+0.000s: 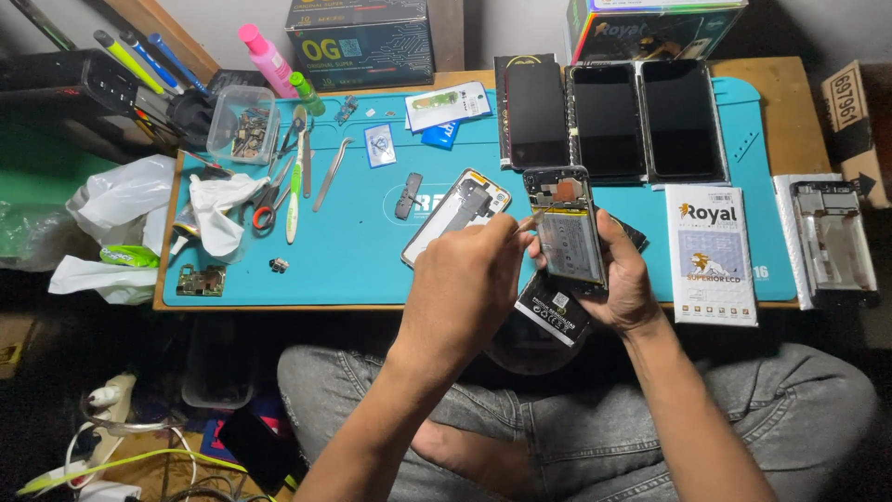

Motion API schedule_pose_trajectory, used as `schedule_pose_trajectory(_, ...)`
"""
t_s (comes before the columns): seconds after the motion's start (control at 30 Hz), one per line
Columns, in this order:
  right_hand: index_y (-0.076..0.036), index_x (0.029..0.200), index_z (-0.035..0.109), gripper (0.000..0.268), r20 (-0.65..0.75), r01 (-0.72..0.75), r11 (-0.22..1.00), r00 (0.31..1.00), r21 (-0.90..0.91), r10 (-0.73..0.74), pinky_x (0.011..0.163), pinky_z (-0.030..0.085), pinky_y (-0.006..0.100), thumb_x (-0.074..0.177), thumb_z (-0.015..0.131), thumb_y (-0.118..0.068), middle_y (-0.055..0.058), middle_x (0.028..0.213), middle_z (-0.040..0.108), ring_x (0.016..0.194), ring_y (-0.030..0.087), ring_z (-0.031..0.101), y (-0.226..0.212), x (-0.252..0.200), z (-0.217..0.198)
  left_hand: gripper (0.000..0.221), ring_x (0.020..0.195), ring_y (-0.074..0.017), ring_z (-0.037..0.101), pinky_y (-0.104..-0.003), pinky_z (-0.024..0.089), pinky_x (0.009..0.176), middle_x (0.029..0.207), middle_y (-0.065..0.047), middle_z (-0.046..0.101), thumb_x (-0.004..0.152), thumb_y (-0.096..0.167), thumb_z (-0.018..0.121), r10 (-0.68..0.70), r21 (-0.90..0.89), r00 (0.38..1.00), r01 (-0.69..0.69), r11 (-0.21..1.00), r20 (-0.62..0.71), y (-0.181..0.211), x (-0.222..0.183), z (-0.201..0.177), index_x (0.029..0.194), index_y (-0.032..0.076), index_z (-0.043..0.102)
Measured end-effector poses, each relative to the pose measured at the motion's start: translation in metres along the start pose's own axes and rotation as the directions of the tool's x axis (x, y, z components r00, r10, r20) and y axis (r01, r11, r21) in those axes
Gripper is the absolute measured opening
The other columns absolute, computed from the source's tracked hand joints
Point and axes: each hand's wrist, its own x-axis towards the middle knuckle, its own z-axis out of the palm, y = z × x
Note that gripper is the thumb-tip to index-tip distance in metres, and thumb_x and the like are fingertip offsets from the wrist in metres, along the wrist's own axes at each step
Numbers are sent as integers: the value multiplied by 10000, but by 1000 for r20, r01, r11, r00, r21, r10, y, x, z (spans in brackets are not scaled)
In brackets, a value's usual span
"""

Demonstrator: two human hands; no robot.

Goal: Testing a replacement screen on a mobile phone and manipulating internal components like the battery and frame.

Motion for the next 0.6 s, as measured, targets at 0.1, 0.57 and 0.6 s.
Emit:
schedule_pose_trajectory(0.1,-64,1395,685,587,-56,-1,999,998,45,3,912,610,433,1052,517,-510,200,1154,796,1005,305,748,3,-3,0,124,631,-456,748,-530,589,536,686,-199,710,1013,182,683,-11,-2,999,11,1000,32,2,-1,-2,1014,59,688)
schedule_pose_trajectory(0.57,-58,1334,727,566,-69,5,998,998,55,-1,879,637,423,1044,558,-514,193,1160,805,986,283,758,4,1,2,165,631,-402,772,-470,614,524,711,-182,706,1029,142,667,-32,-15,998,33,999,59,11,4,-8,977,13,756)
schedule_pose_trajectory(0.6,-55,1327,727,561,-72,9,998,997,66,-4,876,640,421,1046,559,-509,191,1173,804,992,283,761,3,1,2,103,647,-418,770,-497,616,541,752,-198,701,1000,92,683,-22,-14,998,23,1000,65,12,5,-9,1022,6,735)
